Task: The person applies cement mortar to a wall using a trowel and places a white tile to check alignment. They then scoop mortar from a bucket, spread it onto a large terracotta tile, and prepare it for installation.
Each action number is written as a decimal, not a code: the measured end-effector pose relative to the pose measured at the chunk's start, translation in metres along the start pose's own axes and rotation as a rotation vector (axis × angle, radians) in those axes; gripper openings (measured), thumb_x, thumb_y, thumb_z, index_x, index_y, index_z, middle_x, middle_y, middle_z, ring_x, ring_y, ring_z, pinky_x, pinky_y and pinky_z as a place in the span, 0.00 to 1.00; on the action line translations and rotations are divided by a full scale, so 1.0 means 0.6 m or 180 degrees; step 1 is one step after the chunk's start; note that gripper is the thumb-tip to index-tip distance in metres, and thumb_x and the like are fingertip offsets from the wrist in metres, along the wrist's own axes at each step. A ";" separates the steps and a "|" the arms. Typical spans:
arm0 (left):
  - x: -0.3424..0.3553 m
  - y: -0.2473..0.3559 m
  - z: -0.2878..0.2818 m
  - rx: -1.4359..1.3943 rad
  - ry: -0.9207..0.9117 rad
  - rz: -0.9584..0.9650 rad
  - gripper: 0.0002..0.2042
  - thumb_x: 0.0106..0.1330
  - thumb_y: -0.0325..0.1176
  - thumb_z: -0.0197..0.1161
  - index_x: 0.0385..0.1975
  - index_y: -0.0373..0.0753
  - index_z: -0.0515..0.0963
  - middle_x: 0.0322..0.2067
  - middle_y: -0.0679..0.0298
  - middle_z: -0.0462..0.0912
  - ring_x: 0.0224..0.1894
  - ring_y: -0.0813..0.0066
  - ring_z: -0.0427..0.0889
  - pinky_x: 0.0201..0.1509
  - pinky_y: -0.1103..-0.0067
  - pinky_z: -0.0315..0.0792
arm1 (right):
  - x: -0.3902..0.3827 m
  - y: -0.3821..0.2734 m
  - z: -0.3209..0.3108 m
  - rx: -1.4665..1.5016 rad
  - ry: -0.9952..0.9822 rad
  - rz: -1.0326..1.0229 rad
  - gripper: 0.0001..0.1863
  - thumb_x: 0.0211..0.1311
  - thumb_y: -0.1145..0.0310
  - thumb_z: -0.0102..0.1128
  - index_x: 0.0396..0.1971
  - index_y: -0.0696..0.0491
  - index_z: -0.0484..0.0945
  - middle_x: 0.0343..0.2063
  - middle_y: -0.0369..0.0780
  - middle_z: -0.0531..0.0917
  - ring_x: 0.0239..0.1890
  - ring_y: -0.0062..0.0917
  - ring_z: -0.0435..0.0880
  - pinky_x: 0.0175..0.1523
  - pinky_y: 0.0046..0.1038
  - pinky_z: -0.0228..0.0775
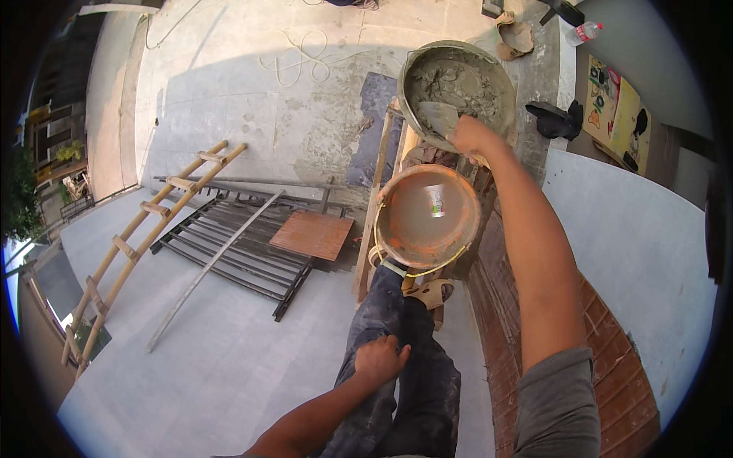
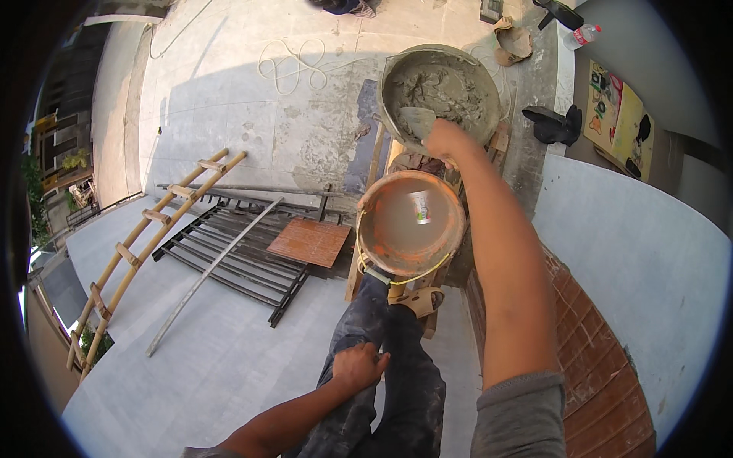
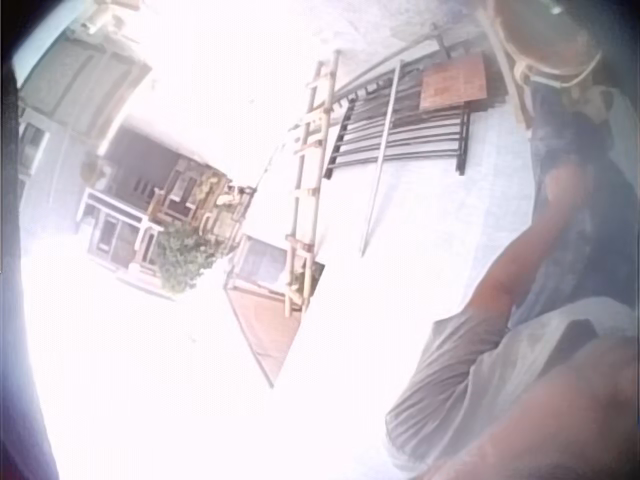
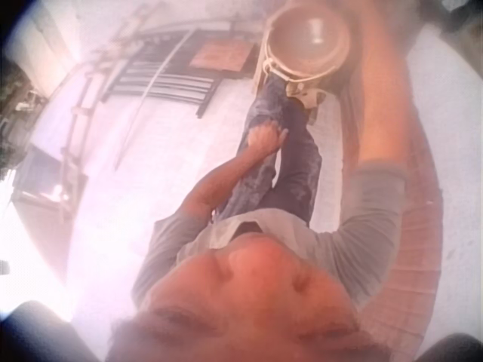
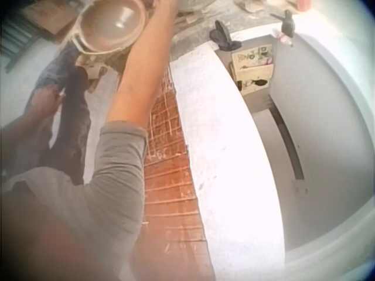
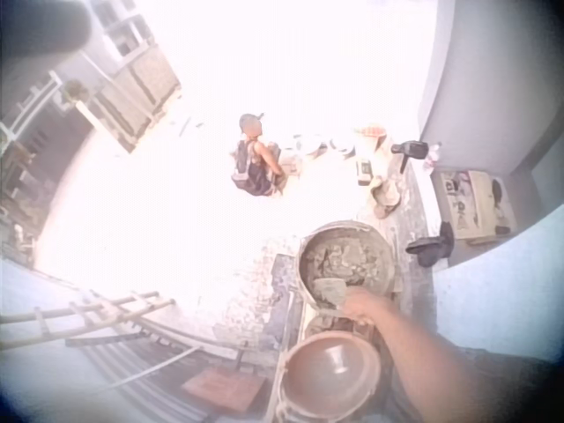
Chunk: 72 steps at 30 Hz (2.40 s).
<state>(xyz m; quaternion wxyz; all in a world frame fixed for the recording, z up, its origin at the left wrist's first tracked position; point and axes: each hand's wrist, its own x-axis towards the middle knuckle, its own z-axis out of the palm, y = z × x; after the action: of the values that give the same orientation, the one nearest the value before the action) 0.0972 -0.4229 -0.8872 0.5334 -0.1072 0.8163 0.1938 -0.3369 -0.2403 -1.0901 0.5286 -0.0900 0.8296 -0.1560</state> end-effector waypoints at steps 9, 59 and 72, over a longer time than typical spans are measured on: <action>-0.006 -0.002 0.000 0.0149 -0.0076 0.0016 0.22 0.68 0.55 0.57 0.36 0.39 0.80 0.37 0.52 0.85 0.41 0.52 0.86 0.46 0.61 0.79 | -0.133 0.079 -0.013 0.3112 -0.0273 0.0432 0.22 0.69 0.50 0.60 0.47 0.55 0.78 0.19 0.36 0.77 0.14 0.20 0.74 0.17 0.25 0.66; -1.250 0.972 -0.343 0.1077 0.4265 0.8253 0.50 0.51 0.52 0.76 0.70 0.35 0.57 0.70 0.46 0.59 0.75 0.51 0.54 0.80 0.53 0.40 | -2.158 -0.025 0.066 -0.1598 0.5961 0.4676 0.27 0.65 0.75 0.49 0.65 0.57 0.65 0.54 0.53 0.70 0.54 0.45 0.79 0.49 0.44 0.80; -1.260 1.015 -0.349 0.1169 0.4511 0.8171 0.49 0.44 0.50 0.81 0.64 0.34 0.62 0.58 0.52 0.71 0.67 0.56 0.67 0.79 0.53 0.44 | -2.210 -0.157 0.128 -0.1086 0.5014 0.4420 0.26 0.65 0.76 0.55 0.64 0.57 0.68 0.57 0.52 0.73 0.48 0.47 0.82 0.54 0.44 0.78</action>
<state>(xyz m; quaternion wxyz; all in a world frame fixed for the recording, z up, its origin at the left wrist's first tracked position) -0.0005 0.0122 0.0001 -0.4945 0.6695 0.4474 0.3272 0.2950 0.0755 0.0388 -0.2039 0.4564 0.8183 0.2838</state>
